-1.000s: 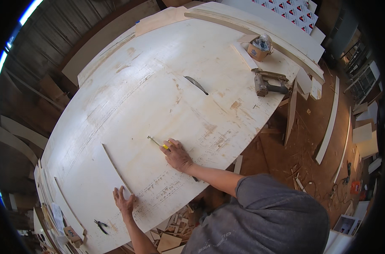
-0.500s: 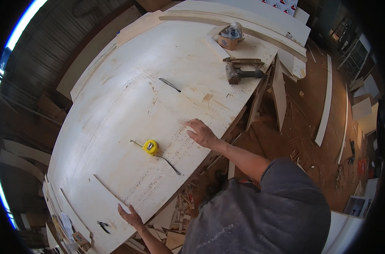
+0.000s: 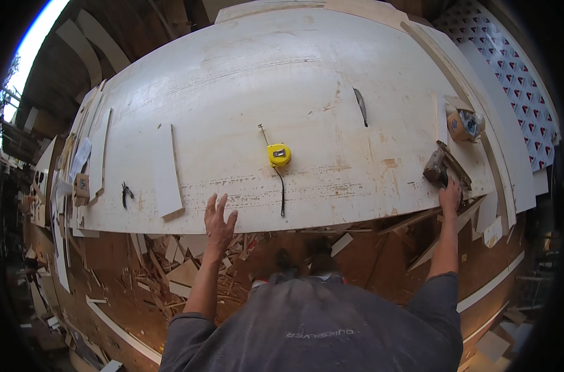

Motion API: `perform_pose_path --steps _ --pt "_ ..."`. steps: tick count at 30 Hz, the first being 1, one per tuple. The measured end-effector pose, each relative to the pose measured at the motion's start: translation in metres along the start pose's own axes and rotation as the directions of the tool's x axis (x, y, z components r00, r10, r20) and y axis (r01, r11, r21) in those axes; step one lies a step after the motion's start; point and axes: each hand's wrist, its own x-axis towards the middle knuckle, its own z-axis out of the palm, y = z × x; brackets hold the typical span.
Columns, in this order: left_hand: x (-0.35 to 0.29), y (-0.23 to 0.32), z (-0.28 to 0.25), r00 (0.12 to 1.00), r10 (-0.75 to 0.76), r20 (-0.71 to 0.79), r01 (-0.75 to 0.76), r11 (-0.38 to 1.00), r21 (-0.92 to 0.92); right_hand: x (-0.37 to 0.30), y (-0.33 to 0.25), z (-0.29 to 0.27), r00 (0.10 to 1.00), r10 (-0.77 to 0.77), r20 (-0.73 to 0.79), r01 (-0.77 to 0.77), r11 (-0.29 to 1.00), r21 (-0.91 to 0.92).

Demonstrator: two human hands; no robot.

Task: The person sands a wooden cabinet edge with an angle grinder, then uses a hammer to fit a white panel into the cabinet frame. They measure and position additional wooden strips on a workbench, preparing them for attachment.

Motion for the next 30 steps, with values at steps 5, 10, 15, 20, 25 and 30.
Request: perform_pose_path --steps 5,10,15,20,25,30 --pt "0.064 0.096 0.053 0.986 0.153 0.063 -0.153 0.988 -0.015 0.055 0.019 0.030 0.978 -0.171 0.116 0.164 0.984 0.067" --pt "0.111 0.131 0.122 0.995 0.057 0.080 -0.066 0.991 0.115 0.060 0.017 0.020 0.947 -0.235 0.219 0.223 0.972 0.077" --pt "0.121 0.089 0.125 0.996 0.084 0.037 -0.088 0.991 0.100 0.005 -0.048 -0.016 0.937 -0.292 0.194 0.190 0.888 0.419" --pt "0.104 0.011 0.074 0.989 0.075 -0.124 -0.055 0.985 0.162 -0.116 -0.182 -0.066 0.857 -0.411 0.310 0.178 0.802 0.571" --pt "0.075 -0.081 0.017 0.982 -0.096 -0.160 0.148 0.922 0.358 -0.203 -0.341 -0.096 0.643 -0.612 0.461 0.299 0.755 0.583" --pt "0.065 -0.124 -0.014 0.982 -0.133 -0.132 0.177 0.885 0.430 -0.238 -0.466 -0.063 0.526 -0.771 0.359 0.349 0.581 0.735"
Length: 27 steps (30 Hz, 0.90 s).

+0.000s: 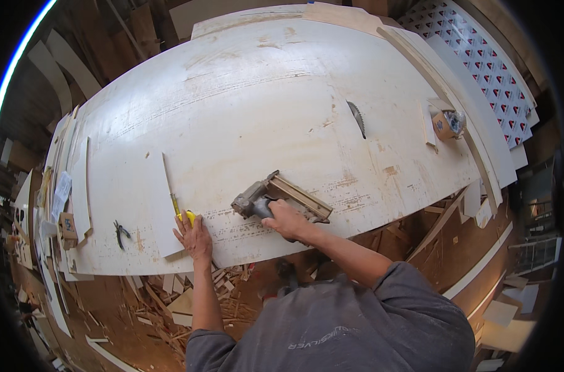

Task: The person sands a wooden cabinet edge with an angle grinder, then uses a hammer to fit a white panel into the cabinet frame. They measure and position additional wooden strips on a workbench, preparing them for attachment.

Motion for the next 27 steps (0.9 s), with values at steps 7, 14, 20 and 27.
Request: perform_pose_path --steps 7,14,20,27 --pt "-0.005 -0.066 -0.001 0.985 -0.167 0.050 0.161 0.982 0.099 0.063 -0.028 0.058 0.920 -0.374 -0.117 0.386 0.915 0.115" --pt "-0.004 -0.076 -0.009 1.000 -0.017 -0.013 0.017 1.000 -0.015 -0.052 0.080 -0.082 0.846 -0.171 -0.504 0.278 0.950 0.145" --pt "-0.015 0.055 -0.032 0.966 -0.096 -0.239 0.032 0.965 -0.261 -0.240 0.297 -0.237 0.341 0.309 -0.888 -0.100 0.951 0.292" --pt "-0.057 0.337 -0.048 0.958 0.107 -0.267 -0.221 0.868 -0.445 -0.500 0.633 -0.391 -0.332 0.298 -0.895 -0.446 0.787 0.427"
